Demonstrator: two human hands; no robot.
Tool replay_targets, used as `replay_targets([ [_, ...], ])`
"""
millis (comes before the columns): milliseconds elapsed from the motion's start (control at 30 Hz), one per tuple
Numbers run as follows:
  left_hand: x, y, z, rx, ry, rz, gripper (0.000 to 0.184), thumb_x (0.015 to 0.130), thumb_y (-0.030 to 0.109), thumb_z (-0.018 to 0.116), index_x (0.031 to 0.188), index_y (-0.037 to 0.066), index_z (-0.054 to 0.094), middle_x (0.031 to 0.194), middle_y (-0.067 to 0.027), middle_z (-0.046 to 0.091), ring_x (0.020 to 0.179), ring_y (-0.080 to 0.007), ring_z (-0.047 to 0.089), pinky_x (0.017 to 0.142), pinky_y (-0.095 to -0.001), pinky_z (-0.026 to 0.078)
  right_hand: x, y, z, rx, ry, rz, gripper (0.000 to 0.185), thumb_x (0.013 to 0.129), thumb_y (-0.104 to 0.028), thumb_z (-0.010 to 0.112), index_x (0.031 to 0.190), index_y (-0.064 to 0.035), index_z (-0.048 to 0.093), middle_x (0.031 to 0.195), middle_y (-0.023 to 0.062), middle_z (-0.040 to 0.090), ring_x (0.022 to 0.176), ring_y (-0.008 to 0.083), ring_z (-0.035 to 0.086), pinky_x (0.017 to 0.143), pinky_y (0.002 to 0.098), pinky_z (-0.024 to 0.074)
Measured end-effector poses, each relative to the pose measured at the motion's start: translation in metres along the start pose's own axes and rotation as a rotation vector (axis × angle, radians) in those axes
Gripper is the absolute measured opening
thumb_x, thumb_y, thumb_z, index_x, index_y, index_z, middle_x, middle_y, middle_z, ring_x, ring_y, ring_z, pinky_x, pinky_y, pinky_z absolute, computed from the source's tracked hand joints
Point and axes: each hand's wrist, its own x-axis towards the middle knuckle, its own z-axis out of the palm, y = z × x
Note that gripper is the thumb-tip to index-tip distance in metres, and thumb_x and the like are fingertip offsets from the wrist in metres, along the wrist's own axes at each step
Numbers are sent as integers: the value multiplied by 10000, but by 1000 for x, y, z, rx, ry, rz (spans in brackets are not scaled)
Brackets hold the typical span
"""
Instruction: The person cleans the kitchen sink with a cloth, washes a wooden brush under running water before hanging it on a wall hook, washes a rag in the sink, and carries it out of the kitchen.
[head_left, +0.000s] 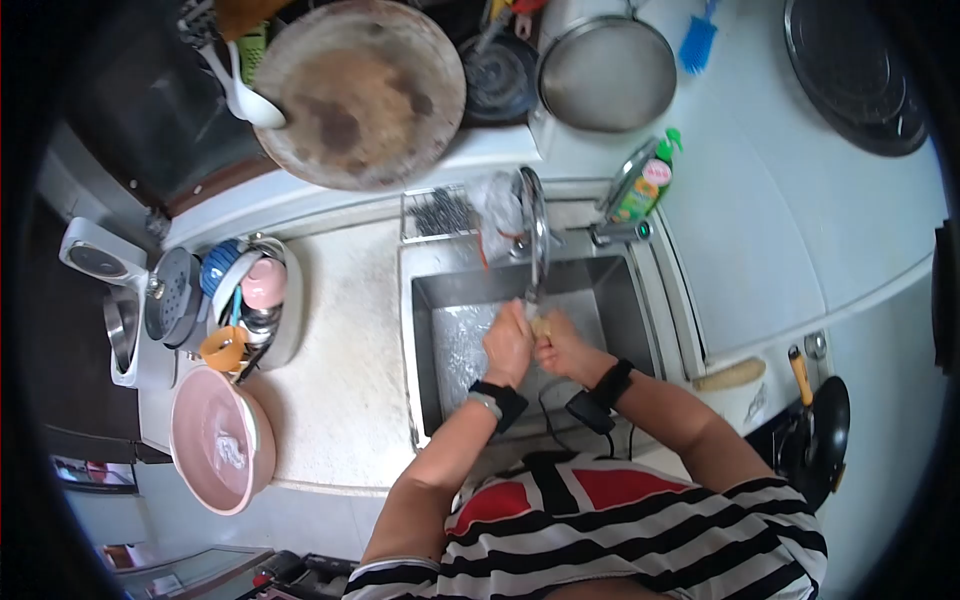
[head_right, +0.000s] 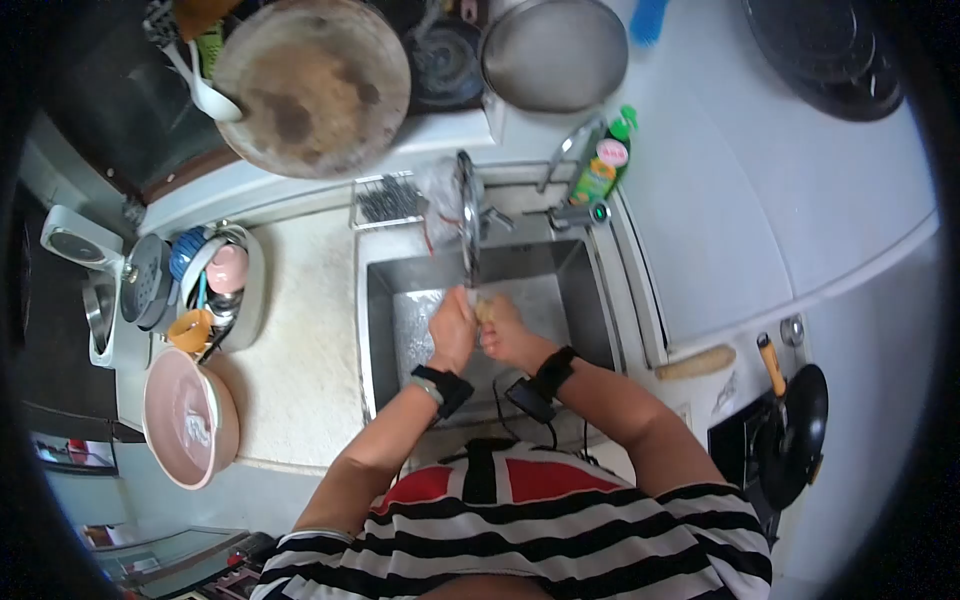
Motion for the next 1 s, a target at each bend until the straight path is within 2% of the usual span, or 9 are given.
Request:
replay_targets([
  [267, -2, -30, -2, -176, -214, -46, 346, 988, 341, 319, 963, 45, 497, 771, -241, 588, 742, -443, 573, 645, -515, 448, -4, -1, -3, 257, -163, 313, 311, 903, -381, 383, 757, -110, 431, 526, -26, 341, 361, 70, 249, 326, 233, 205],
  [333, -4, -56, 27, -209, -171, -125, 388, 985, 351, 298, 1008, 35, 522, 740, -196, 606, 663, -363, 601, 574, -447, 455, 27, 18, -15, -719, 205, -783, 360, 902, -379, 468, 860, -21, 457, 635, 153, 547, 533, 287, 561, 491, 396, 433],
  [467, 21, -20, -35, -861, -956, -788, 184, 897, 200, 452, 902, 70, 582, 702, -17, 578, 510, -74, 500, 379, -223, 296, -57, -17, 9, -1122, 25, -831, 372, 908, -359, 508, 960, 4, 441, 802, 260, 588, 778, 430, 598, 665, 458, 462],
  [500, 2, -50, -2, -1005, -879, -511, 129, 853, 176, 514, 848, 78, 597, 684, -8, 565, 483, -88, 491, 348, -223, 276, -63, -22, 8, -1230, -70, -909, 361, 906, -349, 524, 984, -8, 435, 822, 258, 586, 807, 440, 584, 664, 454, 462],
  [633, 0, -31, -1, -1346, -802, -970, 115, 838, 210, 543, 804, 108, 584, 658, 12, 562, 448, -108, 499, 340, -221, 289, -56, -27, 1, -1364, -154, -1083, 330, 905, -315, 533, 1001, -15, 432, 860, 239, 596, 806, 417, 598, 644, 440, 465],
  [700, 7, -12, -9, -1307, -723, -1155, 347, 905, 478, 478, 807, 151, 540, 601, 26, 511, 402, -111, 451, 349, -202, 299, -41, -17, 3, -1102, -10, -985, 340, 897, -313, 543, 1003, -5, 444, 868, 230, 601, 792, 402, 605, 643, 442, 466],
  [767, -8, -47, 12, -1508, -657, -1016, 393, 921, 525, 447, 821, 155, 533, 613, 34, 514, 423, -97, 462, 364, -195, 321, 4, 0, 2, -871, 55, -775, 339, 861, -297, 580, 978, 8, 487, 860, 203, 606, 780, 374, 603, 661, 447, 461],
  [900, -3, -49, 15, -1050, -291, -495, 377, 997, 336, 324, 990, 64, 585, 931, -49, 624, 773, -153, 612, 608, -269, 494, 20, -1, -11, -1263, -146, -1463, 240, 694, -229, 658, 854, -64, 585, 821, 165, 588, 837, 374, 532, 747, 460, 414],
  [1000, 3, 15, -17, -991, -388, -410, 470, 979, 372, 313, 1208, -10, 465, 1187, -144, 527, 1095, -239, 514, 969, -366, 382, 45, 12, -27, -1092, -119, -1102, 166, 729, -209, 630, 796, -70, 567, 699, 65, 577, 677, 231, 583, 605, 388, 449],
])
